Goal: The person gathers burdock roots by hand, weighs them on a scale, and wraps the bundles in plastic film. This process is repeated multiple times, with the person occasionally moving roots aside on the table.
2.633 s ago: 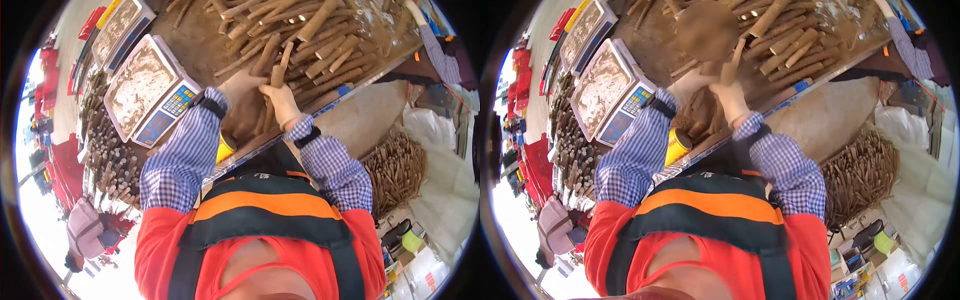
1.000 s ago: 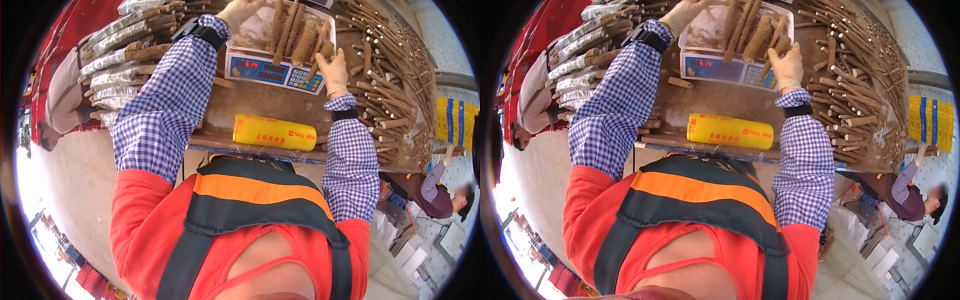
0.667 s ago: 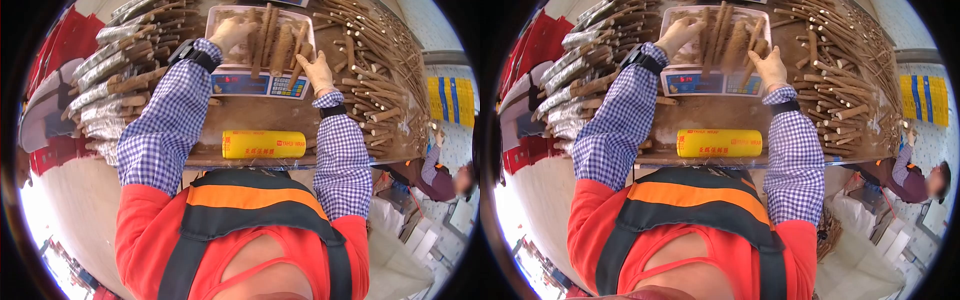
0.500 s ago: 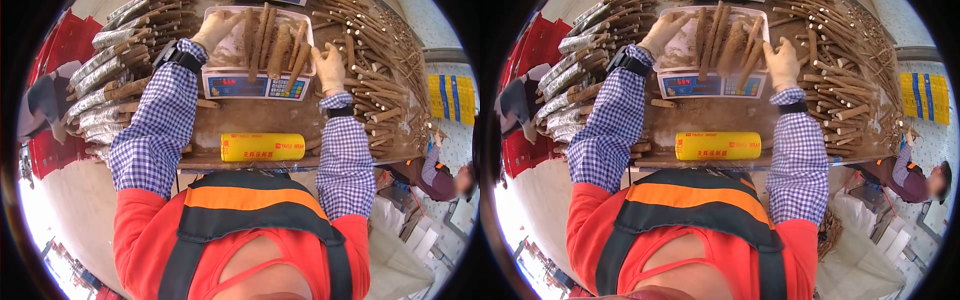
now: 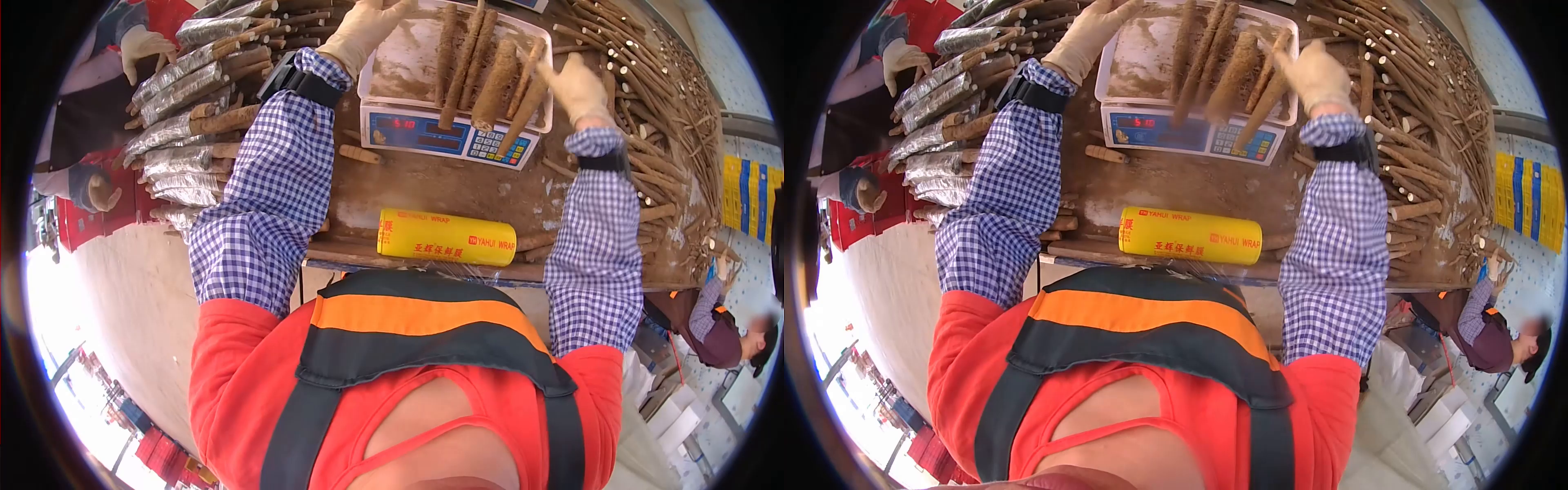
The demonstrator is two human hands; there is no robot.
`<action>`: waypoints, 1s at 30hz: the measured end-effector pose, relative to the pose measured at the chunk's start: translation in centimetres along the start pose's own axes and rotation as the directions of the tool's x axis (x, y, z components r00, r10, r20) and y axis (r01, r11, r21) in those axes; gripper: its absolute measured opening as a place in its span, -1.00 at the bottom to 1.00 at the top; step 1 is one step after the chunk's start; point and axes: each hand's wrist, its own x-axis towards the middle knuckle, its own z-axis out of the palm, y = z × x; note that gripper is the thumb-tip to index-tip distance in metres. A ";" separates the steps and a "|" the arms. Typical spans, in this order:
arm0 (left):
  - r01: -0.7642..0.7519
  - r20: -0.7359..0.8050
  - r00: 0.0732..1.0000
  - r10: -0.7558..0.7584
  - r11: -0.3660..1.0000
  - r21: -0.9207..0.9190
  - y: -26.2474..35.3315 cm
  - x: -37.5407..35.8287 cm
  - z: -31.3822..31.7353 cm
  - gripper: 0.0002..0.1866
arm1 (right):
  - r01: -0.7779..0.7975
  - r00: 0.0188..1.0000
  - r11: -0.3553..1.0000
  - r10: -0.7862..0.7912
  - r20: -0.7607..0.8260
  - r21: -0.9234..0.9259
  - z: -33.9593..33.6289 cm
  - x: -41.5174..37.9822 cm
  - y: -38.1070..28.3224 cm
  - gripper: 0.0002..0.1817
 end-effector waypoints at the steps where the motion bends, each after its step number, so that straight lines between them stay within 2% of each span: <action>1: -0.001 -0.002 1.000 0.001 1.000 -0.002 -0.4 -0.1 0.1 -0.54 | -0.022 0.993 0.998 0.028 0.112 -0.059 0.3 -1.1 -0.2 -0.12; 3: -0.048 -0.052 0.996 0.079 0.901 0.432 -2.0 0.2 0.8 -0.48 | -0.015 0.984 0.999 0.023 0.177 -0.049 3.3 -2.9 -0.5 -0.09; 4: 0.057 -0.038 0.998 -0.047 0.950 0.307 -0.4 -0.6 2.8 -0.51 | -0.017 0.991 0.995 0.004 0.135 0.096 4.6 -3.1 0.1 -0.11; 5: 0.021 -0.001 1.000 -0.021 0.980 0.199 -1.6 -0.5 4.0 -0.49 | -0.013 0.996 0.971 -0.007 0.084 0.239 6.0 -2.7 0.7 -0.12; 6: 0.120 -0.033 0.993 -0.115 0.957 0.264 -0.9 -0.8 5.4 -0.52 | 0.016 1.000 0.929 -0.017 0.000 0.370 6.8 -2.5 1.0 -0.21; 7: 0.221 -0.070 0.975 -0.210 0.919 0.328 -0.2 -1.2 6.6 -0.55 | 0.009 1.000 0.927 -0.006 -0.010 0.375 7.2 -2.3 1.7 -0.21; 9: -0.058 -0.030 0.996 0.079 0.897 0.438 -2.9 -0.6 7.8 -0.51 | 0.134 0.974 0.729 0.027 -0.224 0.671 5.4 -3.5 0.3 -0.31; 10: -0.039 -0.162 0.974 0.157 0.825 0.564 -4.5 -0.2 9.1 -0.52 | 0.222 0.948 0.738 -0.009 -0.319 0.637 4.6 -3.7 -1.0 -0.38; 11: -0.048 -0.145 0.977 0.157 0.822 0.567 -3.3 -0.3 9.3 -0.52 | 0.154 0.978 0.783 -0.035 -0.204 0.603 3.7 -3.4 -2.0 -0.39; 13: 0.047 -0.187 0.982 0.019 0.940 0.339 -0.3 -0.9 10.0 -0.55 | 0.239 0.922 0.846 -0.043 -0.385 0.477 5.6 -2.3 -4.2 -0.36; 14: 0.092 -0.234 0.971 -0.042 0.974 0.207 -3.1 0.3 10.1 -0.57 | 0.278 0.882 0.868 -0.061 -0.467 0.412 5.7 -2.3 -4.7 -0.34; 15: 0.174 -0.231 0.964 -0.128 0.965 0.194 -1.6 0.2 10.0 -0.57 | 0.313 0.832 0.887 -0.083 -0.548 0.340 5.8 -1.9 -4.9 -0.32; 16: 0.159 -0.109 0.980 -0.168 0.984 -0.085 -0.8 -0.1 9.8 -0.57 | 0.348 0.729 0.895 -0.070 -0.681 0.280 7.4 -1.3 -4.7 -0.33; 17: 0.178 0.025 0.983 -0.181 0.918 -0.355 -0.6 -0.4 9.7 -0.57 | 0.341 0.721 0.896 -0.055 -0.691 0.285 8.8 -0.9 -4.4 -0.33; 19: 0.098 -0.046 0.993 -0.106 0.983 -0.155 -1.7 -0.7 11.3 -0.58 | 0.250 0.810 0.792 0.144 -0.568 0.557 10.4 -0.9 -3.8 -0.32; 20: -0.169 -0.152 0.961 0.231 0.926 0.339 -2.1 -1.2 12.1 -0.57 | 0.163 0.935 0.644 0.140 -0.325 0.747 9.8 -1.2 -3.5 -0.35; 21: -0.107 -0.205 0.930 0.304 0.760 0.641 -3.2 -2.1 13.5 -0.54 | 0.163 0.934 0.648 0.143 -0.328 0.744 9.6 -1.5 -3.9 -0.35; 23: -0.166 -0.261 0.886 0.382 0.789 0.591 -4.9 -1.8 15.2 -0.53 | 0.107 0.922 0.628 0.227 -0.313 0.771 9.4 -2.0 -5.0 -0.41; 24: -0.117 -0.249 0.946 0.210 0.933 0.342 -3.7 -1.9 15.0 -0.55 | 0.139 0.917 0.660 0.195 -0.348 0.738 10.1 -1.2 -4.7 -0.43; 25: -0.021 -0.190 0.981 0.034 0.997 0.074 -2.3 -2.3 14.6 -0.56 | 0.128 0.918 0.662 0.202 -0.340 0.739 10.6 -0.6 -4.3 -0.43; 26: -0.019 -0.166 0.986 -0.010 0.985 -0.170 -2.3 -2.2 14.5 -0.55 | 0.142 0.938 0.684 0.137 -0.317 0.715 10.0 -0.3 -4.4 -0.38; 27: -0.023 -0.165 0.986 -0.005 0.986 -0.168 -2.2 -2.2 14.6 -0.55 | 0.162 0.953 0.702 0.072 -0.295 0.693 9.5 -0.2 -4.7 -0.30; 28: 0.069 -0.123 0.986 -0.111 0.951 -0.302 -2.1 -2.3 14.7 -0.51 | 0.130 0.989 0.676 -0.033 -0.146 0.725 8.8 -0.2 -4.5 -0.25; 29: 0.162 -0.068 0.975 -0.210 0.890 -0.426 -1.1 -2.7 14.7 -0.48 | 0.135 0.988 0.673 -0.035 -0.151 0.728 8.8 -0.4 -4.9 -0.25; 30: 0.121 -0.103 0.981 -0.162 0.937 -0.329 0.3 -3.8 14.9 -0.39 | 0.102 0.982 0.767 0.026 -0.189 0.634 8.9 -0.6 -5.4 -0.30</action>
